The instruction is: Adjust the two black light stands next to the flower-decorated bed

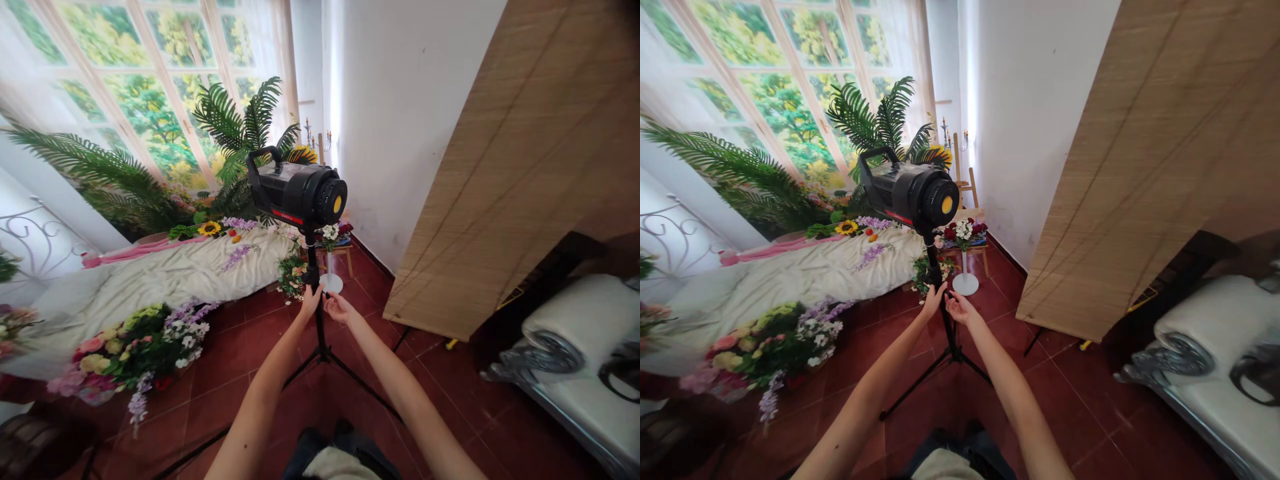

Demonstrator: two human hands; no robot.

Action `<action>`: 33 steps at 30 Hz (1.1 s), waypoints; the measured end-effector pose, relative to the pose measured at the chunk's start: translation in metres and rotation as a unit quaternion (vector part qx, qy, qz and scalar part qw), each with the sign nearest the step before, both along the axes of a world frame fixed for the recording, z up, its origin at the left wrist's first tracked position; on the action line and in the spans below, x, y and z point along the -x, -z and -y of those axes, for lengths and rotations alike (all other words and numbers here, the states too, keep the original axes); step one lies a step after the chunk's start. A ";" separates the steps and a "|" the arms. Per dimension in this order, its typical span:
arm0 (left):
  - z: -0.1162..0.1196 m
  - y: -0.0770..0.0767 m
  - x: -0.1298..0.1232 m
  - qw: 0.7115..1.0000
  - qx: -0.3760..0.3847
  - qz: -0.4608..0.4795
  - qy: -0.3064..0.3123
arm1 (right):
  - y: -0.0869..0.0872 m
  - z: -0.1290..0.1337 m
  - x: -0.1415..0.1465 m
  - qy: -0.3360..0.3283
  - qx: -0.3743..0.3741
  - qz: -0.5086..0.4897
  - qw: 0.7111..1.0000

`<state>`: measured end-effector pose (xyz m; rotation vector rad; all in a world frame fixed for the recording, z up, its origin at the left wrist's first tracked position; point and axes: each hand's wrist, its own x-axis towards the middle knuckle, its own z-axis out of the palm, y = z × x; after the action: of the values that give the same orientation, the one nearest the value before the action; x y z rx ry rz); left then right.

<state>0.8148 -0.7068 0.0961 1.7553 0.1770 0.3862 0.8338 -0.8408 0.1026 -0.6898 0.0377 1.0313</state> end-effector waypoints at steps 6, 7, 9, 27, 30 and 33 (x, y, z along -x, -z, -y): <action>-0.005 0.001 0.003 1.000 0.000 -0.023 0.017 | 0.003 0.009 -0.001 0.071 0.283 0.419 0.860; -0.006 0.001 0.003 0.999 -0.005 -0.031 0.012 | 0.002 0.012 -0.001 0.084 0.323 0.470 0.817; -0.007 0.003 0.002 0.999 -0.026 -0.036 0.006 | 0.003 0.018 0.001 0.125 0.403 0.539 0.729; -0.009 -0.001 0.001 0.998 0.017 -0.008 0.054 | 0.009 0.004 0.044 0.225 0.402 0.596 0.658; -0.011 0.000 0.003 0.998 0.018 -0.004 0.061 | 0.005 0.011 0.055 0.191 0.418 0.635 0.621; -0.012 0.003 0.004 0.998 0.016 -0.002 0.060 | -0.009 0.007 0.048 0.266 0.426 0.612 0.611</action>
<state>0.8108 -0.6944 0.0934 1.7250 0.0799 0.2913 0.7856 -0.8481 0.1121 -2.0205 -0.4718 -0.3058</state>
